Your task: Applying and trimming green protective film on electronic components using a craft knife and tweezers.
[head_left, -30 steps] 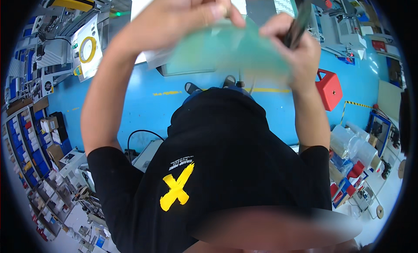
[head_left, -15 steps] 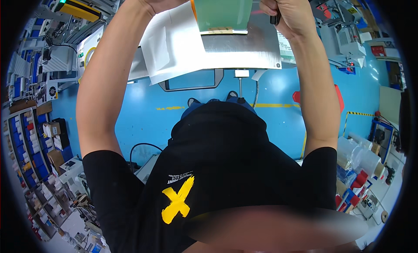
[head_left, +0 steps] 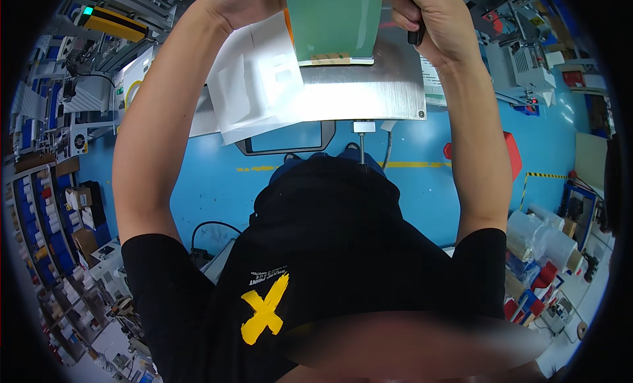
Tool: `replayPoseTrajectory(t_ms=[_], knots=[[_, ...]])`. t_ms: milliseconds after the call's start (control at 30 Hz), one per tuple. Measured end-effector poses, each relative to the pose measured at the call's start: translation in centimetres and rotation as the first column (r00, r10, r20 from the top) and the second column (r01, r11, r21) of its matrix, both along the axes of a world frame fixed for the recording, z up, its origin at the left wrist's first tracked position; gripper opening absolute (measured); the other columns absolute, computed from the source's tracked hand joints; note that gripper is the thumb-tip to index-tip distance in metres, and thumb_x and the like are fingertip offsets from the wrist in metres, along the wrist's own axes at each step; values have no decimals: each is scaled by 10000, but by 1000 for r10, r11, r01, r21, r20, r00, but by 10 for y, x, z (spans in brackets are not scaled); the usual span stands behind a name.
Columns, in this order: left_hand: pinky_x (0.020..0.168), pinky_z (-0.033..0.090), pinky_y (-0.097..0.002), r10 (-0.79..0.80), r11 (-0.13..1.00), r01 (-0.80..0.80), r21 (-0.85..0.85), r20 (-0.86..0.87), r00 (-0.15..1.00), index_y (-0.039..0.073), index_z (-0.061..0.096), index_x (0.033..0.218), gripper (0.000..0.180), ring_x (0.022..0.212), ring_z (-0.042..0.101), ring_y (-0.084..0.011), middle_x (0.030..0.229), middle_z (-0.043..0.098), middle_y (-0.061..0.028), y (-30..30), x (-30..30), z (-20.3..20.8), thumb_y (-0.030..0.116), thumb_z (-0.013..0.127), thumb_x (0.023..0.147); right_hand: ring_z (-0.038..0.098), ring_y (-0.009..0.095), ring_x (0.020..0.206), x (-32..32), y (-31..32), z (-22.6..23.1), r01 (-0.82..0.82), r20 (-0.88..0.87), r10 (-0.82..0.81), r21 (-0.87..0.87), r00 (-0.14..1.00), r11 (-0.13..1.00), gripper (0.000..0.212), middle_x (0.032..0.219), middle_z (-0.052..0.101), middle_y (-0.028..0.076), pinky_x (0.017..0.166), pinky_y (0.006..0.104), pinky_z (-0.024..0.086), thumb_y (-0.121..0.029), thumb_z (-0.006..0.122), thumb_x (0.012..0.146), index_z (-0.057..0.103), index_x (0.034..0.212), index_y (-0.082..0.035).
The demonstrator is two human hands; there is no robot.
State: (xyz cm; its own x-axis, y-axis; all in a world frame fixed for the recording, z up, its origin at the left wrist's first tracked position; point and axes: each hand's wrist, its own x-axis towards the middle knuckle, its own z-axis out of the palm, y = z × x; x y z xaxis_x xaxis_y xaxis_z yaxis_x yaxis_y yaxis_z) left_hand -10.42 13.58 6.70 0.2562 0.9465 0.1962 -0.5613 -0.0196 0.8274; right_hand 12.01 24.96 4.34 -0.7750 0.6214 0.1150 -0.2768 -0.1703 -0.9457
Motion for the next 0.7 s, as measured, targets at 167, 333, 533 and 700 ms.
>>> replayPoseTrajectory(t_ms=[167,333,533,700], knots=[[958,493,-366,205,955,-232,-185,-154,967,-24,660,1177,304,1043,658,-211,1146,698,-104,-2,3,5,104,621,904,445,69,580,-2,13,-12,-52,-68,56,60,996,997,142,648,477,-22,525,231,355,-118,629,969,629,847,-46],[953,501,-371,195,958,-218,-185,-138,971,-23,661,1176,301,1035,664,-212,1144,701,-107,0,-2,-1,106,621,908,415,18,506,-2,-23,39,41,112,-31,-94,993,995,122,701,523,-69,432,181,313,-159,720,902,621,917,-90],[959,499,-372,218,949,-248,-196,-163,962,-8,660,1193,308,1058,658,-220,1168,694,-99,-4,6,6,121,615,917,423,19,503,3,-22,37,66,109,-54,-105,993,992,129,683,522,-68,427,187,317,-158,731,893,632,916,-78],[969,486,-365,182,970,-211,-122,-212,960,14,617,1133,235,1073,639,-202,1188,675,-108,-17,-10,0,146,599,940,415,27,482,10,-35,44,135,138,-123,-84,983,987,123,644,500,-70,432,191,311,-141,731,891,628,910,-78]])
